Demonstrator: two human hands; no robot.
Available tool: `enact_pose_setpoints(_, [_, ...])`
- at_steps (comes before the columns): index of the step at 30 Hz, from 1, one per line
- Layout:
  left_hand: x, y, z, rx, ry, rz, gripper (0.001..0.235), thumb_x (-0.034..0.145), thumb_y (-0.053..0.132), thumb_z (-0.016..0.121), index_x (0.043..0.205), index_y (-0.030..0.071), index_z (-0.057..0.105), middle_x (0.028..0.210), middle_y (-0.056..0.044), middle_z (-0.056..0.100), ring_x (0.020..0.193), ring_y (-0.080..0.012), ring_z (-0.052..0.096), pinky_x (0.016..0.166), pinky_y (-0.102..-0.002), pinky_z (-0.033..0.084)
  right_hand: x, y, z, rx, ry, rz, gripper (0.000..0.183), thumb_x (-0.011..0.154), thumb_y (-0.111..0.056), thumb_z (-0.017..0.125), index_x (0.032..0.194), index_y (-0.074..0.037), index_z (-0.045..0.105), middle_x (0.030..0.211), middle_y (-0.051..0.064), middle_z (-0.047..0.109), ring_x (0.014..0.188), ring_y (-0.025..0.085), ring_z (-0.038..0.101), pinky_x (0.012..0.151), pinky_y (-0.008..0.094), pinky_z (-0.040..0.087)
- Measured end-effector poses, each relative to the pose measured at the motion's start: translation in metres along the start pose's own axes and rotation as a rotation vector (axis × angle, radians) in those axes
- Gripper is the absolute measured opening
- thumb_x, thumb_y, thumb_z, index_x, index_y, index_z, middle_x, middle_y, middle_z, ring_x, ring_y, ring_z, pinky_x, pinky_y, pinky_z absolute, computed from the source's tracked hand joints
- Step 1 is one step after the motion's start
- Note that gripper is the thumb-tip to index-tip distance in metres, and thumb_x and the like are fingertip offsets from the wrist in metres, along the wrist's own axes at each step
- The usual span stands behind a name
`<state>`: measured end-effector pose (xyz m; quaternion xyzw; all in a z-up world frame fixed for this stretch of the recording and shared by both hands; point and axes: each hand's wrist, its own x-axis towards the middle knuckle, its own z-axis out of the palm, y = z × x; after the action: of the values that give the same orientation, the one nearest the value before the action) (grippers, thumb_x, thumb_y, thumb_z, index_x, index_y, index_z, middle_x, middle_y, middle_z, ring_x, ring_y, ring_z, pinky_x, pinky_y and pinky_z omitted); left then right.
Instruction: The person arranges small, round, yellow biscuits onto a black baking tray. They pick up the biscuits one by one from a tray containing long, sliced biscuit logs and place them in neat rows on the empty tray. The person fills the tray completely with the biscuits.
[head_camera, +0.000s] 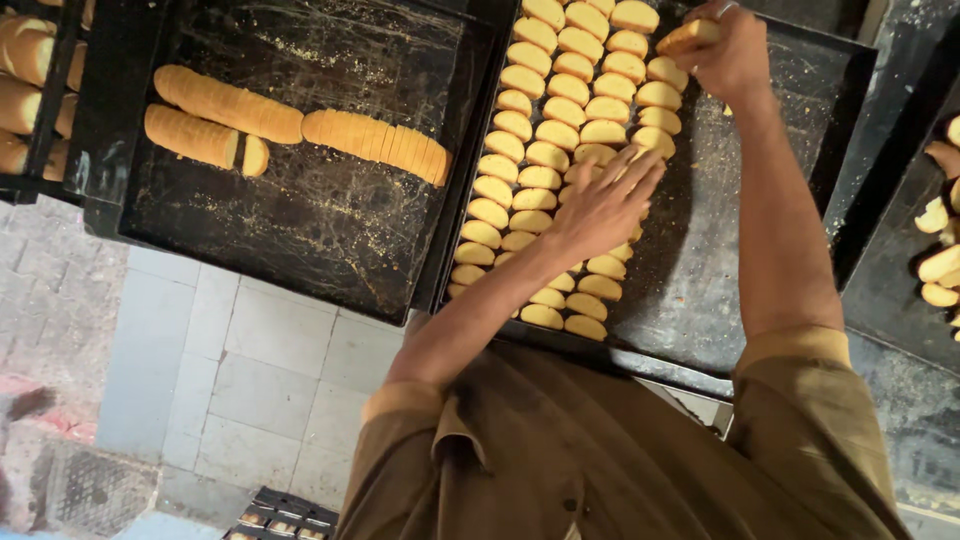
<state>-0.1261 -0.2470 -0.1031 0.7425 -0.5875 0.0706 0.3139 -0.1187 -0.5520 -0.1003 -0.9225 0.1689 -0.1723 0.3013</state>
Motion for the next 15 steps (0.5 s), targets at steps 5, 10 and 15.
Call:
enact_pose_setpoints(5, [0.033, -0.013, 0.020, 0.154, -0.154, 0.003, 0.051, 0.098, 0.042, 0.059, 0.136, 0.007, 0.062, 0.153, -0.006, 0.047, 0.141, -0.0221, 0.042, 0.107, -0.059, 0.036, -0.006, 0.026, 0.010, -0.029, 0.266, -0.065, 0.026, 0.085, 0.003, 0.076, 0.111, 0.003, 0.073, 0.109, 0.022, 0.077, 0.102, 0.030, 0.077, 0.088, 0.038, 0.061])
enact_pose_setpoints(10, [0.028, -0.013, 0.023, 0.193, -0.151, -0.032, 0.055, 0.099, 0.051, 0.057, 0.131, 0.007, 0.064, 0.147, -0.005, 0.049, 0.140, -0.0234, 0.042, 0.104, -0.059, 0.038, -0.017, 0.047, 0.024, 0.112, 0.303, 0.072, 0.042, 0.081, 0.009, 0.069, 0.123, 0.002, 0.069, 0.111, 0.016, 0.078, 0.102, 0.023, 0.076, 0.087, 0.035, 0.061])
enact_pose_setpoints(15, [0.031, -0.013, 0.016, 0.175, -0.132, -0.061, 0.052, 0.097, 0.050, 0.058, 0.128, 0.009, 0.066, 0.144, -0.004, 0.051, 0.136, -0.0278, 0.043, 0.102, -0.059, 0.037, -0.006, 0.026, 0.046, 0.458, 0.441, 0.046, 0.038, 0.085, 0.015, 0.067, 0.121, 0.001, 0.066, 0.112, 0.007, 0.074, 0.102, 0.018, 0.070, 0.087, 0.030, 0.059])
